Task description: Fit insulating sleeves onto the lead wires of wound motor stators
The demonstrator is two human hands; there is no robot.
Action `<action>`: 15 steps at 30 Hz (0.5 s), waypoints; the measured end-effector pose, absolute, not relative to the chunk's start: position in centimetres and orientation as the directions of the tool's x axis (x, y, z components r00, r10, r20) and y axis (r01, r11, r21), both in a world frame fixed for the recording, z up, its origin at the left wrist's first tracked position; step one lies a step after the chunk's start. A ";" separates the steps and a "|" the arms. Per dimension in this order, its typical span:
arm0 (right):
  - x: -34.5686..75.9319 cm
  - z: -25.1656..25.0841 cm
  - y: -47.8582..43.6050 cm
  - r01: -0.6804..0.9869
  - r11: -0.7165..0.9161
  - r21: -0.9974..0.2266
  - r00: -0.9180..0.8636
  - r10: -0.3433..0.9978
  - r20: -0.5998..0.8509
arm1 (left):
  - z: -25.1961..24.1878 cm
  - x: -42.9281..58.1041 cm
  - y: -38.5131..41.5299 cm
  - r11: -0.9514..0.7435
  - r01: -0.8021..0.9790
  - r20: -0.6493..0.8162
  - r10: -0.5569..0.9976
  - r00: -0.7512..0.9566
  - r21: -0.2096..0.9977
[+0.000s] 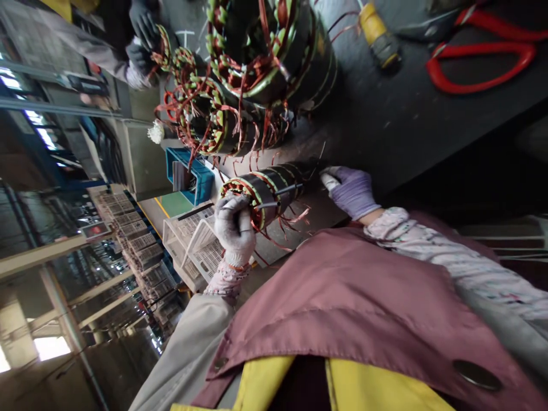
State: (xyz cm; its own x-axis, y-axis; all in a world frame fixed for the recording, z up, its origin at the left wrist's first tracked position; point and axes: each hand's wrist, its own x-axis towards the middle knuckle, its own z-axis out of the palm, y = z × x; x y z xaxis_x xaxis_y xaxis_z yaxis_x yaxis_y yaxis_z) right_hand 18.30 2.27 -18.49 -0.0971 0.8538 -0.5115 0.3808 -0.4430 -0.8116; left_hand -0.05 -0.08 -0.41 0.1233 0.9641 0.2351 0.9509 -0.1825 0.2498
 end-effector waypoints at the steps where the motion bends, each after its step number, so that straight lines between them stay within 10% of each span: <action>1: 18.4 -18.6 2.2 0.391 -0.439 -0.809 -0.097 0.855 -0.510 | -0.4 -0.1 -0.1 -0.182 0.951 0.235 0.964 0.122 0.251; 15: 16.8 -18.7 3.5 0.430 -0.361 -0.828 -0.302 0.807 -0.508 | -0.1 0.2 -0.2 -0.139 0.967 0.191 0.977 0.099 0.213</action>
State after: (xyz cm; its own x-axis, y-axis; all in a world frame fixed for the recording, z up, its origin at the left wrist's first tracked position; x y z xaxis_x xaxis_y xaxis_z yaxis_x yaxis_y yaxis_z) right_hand 16.81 3.55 -18.69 -0.3016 0.8068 -0.5081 0.4297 -0.3607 -0.8278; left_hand 0.25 -0.16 -0.06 0.0985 0.9766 0.1910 0.9671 -0.1392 0.2129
